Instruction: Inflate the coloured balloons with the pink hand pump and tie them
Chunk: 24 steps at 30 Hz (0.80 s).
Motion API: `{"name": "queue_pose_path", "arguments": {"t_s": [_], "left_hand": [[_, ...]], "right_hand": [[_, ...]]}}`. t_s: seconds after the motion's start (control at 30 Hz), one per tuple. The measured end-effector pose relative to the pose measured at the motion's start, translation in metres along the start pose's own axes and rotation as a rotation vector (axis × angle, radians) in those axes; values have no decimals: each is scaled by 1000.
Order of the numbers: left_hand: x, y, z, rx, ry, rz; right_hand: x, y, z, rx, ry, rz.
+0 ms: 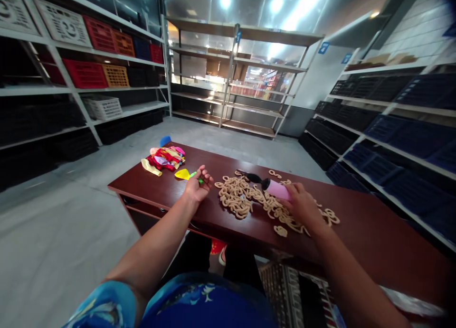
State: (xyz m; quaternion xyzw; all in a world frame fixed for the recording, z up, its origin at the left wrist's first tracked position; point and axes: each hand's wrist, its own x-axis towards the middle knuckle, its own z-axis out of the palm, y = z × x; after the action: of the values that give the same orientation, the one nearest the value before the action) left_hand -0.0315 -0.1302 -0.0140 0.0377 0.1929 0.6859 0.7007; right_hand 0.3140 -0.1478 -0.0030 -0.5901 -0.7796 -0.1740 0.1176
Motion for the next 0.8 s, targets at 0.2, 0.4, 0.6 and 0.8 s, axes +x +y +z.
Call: {"name": "queue_pose_path", "arguments": {"t_s": [0.2, 0.4, 0.6, 0.8], "left_hand": [[5, 9, -1, -83, 0, 42], [1, 13, 0, -118, 3, 65], [0, 14, -2, -115, -8, 99], [0, 9, -7, -2, -15, 202]], "right_hand": [[-24, -79, -23, 227, 113, -174], [-22, -104, -21, 237, 125, -211], [-15, -118, -20, 219, 110, -207], [-12, -128, -17, 212, 99, -191]]}}
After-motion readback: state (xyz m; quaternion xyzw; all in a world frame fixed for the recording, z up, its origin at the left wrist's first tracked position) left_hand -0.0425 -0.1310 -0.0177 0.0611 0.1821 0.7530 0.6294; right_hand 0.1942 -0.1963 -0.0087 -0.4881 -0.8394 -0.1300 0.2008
